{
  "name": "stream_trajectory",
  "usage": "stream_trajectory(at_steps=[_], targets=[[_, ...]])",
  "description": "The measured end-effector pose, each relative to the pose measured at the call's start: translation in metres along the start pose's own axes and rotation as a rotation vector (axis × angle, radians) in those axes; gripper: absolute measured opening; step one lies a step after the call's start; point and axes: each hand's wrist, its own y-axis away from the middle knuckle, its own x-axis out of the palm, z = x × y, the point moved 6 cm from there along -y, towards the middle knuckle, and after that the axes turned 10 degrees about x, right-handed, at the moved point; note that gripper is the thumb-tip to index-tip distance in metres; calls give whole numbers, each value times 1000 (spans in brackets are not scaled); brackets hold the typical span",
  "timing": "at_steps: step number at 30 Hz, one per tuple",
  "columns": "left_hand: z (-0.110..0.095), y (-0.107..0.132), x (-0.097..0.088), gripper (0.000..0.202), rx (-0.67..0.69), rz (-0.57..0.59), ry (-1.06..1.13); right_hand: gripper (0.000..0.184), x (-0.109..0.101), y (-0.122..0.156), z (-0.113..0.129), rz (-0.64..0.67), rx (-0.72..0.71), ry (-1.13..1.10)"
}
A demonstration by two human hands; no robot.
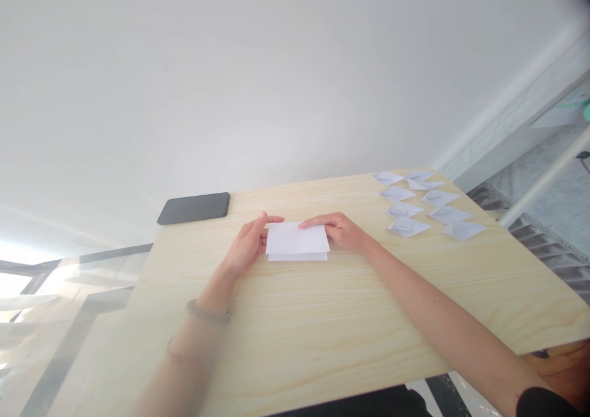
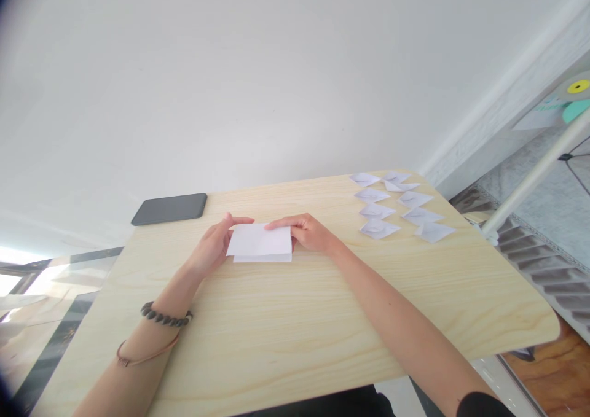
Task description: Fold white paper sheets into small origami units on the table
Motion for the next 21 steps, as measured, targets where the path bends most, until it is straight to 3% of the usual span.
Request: stream_trajectory(at_steps=[3,9,12,15,21], targets=[[-1,-1,-1,43,39,-17,-123,38,2,0,-3,39,24,-44],[-1,-1,-4,39,72,-100,-184,46,8,-3,-8,219,75,-310],[-1,0,-5,38,86,-113,-219,53,6,-6,-8,65,122,-228],[-1,-1,-4,37,100,-122,-221,42,4,-6,-5,-103,127,-40],[-3,0,-3,38,123,-107,-242,33,6,-5,-5,-147,93,53]])
